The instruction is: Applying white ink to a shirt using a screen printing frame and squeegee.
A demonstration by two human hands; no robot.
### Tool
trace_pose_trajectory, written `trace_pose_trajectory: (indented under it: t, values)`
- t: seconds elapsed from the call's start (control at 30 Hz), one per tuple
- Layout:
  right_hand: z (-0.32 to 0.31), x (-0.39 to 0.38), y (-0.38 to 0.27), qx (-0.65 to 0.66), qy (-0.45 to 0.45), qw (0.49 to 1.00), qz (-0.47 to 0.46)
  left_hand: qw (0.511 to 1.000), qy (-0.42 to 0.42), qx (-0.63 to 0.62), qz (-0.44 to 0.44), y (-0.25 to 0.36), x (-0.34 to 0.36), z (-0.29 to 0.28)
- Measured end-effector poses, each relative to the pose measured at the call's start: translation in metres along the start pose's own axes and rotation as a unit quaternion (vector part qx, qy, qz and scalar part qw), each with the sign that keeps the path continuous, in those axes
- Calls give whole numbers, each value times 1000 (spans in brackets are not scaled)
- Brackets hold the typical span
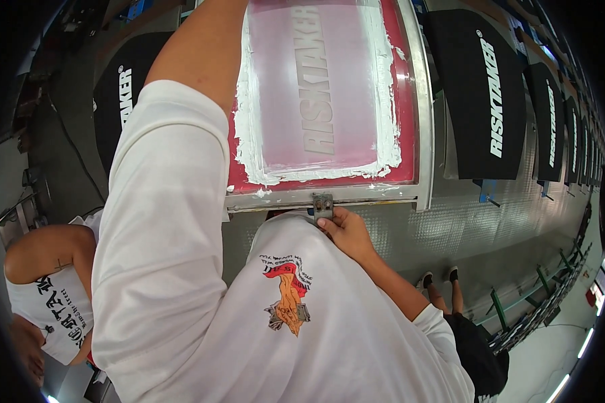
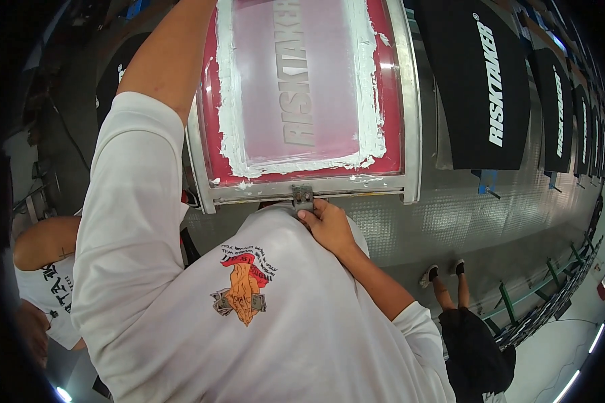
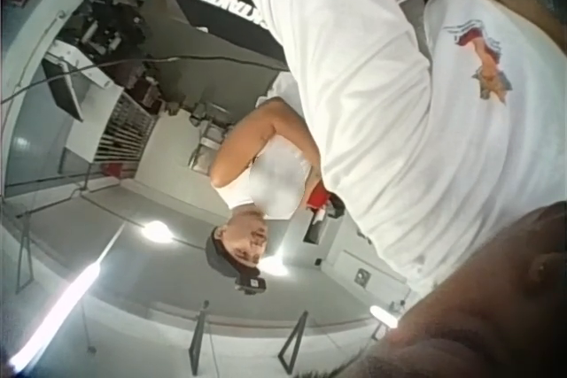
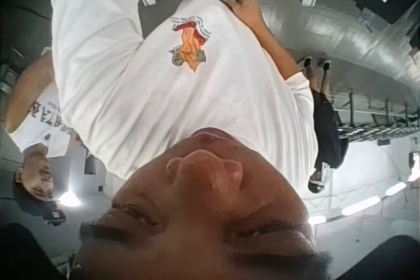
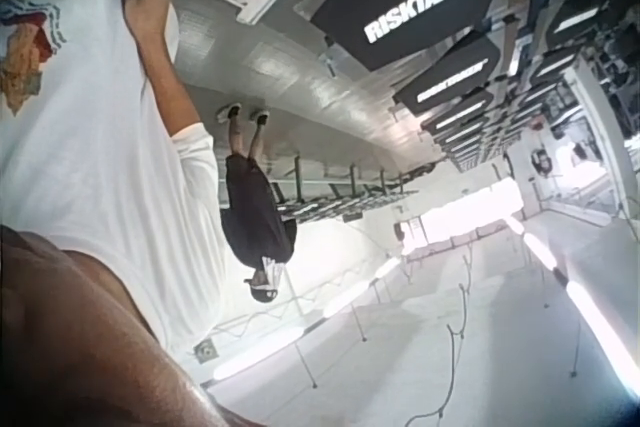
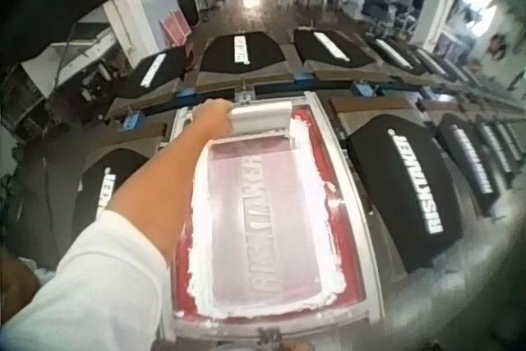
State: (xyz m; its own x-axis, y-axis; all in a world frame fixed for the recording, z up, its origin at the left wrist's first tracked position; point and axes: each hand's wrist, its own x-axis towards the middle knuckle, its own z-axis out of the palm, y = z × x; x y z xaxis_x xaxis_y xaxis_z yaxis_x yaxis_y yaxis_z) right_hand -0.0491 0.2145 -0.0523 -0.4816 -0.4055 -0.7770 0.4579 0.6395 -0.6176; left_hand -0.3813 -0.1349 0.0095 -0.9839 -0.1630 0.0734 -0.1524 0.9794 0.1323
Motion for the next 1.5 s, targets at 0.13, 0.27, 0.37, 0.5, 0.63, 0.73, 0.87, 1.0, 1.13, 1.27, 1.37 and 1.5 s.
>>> trace_pose_trajectory:
  t: [0.13,0.27,0.37,0.5,0.63,0.73,0.87,1.0,1.13,1.27,1.37,1.5]
  values:
    - [4,6,16,7,-4,1000,-3,1000,3,-5,-2,1,1,0]
    - [2,3,4,-10,-3,1000,-4,1000,-9,-5,-11,-5,2,1]
    - [1,1,-1,9,-1,1000,4,1000,-7,-10,-8,3,-1,-4]
    - [0,0,0,-11,1,1000,-6,943,-185,-266,79,-21,12,-21]
    - [0,-2,-6,-14,4,1000,-2,997,-20,1,80,-14,14,6]
    - [0,-1,-5,4,-3,1000,3,993,-3,-16,117,-23,10,7]
    - [0,1,-4,47,-4,999,3,988,61,-43,135,-33,-8,-9]
    - [-3,3,-3,28,-6,1000,-10,994,55,-27,87,-11,-55,-59]
    - [-3,4,-6,62,-9,998,-29,974,-15,-220,-48,-15,-111,-80]
    - [-3,3,-11,28,-35,999,-23,855,-30,-500,-134,-68,-184,-51]
    - [-6,-4,-19,34,-31,998,-30,833,-9,-492,-251,-63,-229,-59]
    - [-6,2,-6,23,-15,999,-43,772,29,-539,-337,-72,-269,-48]
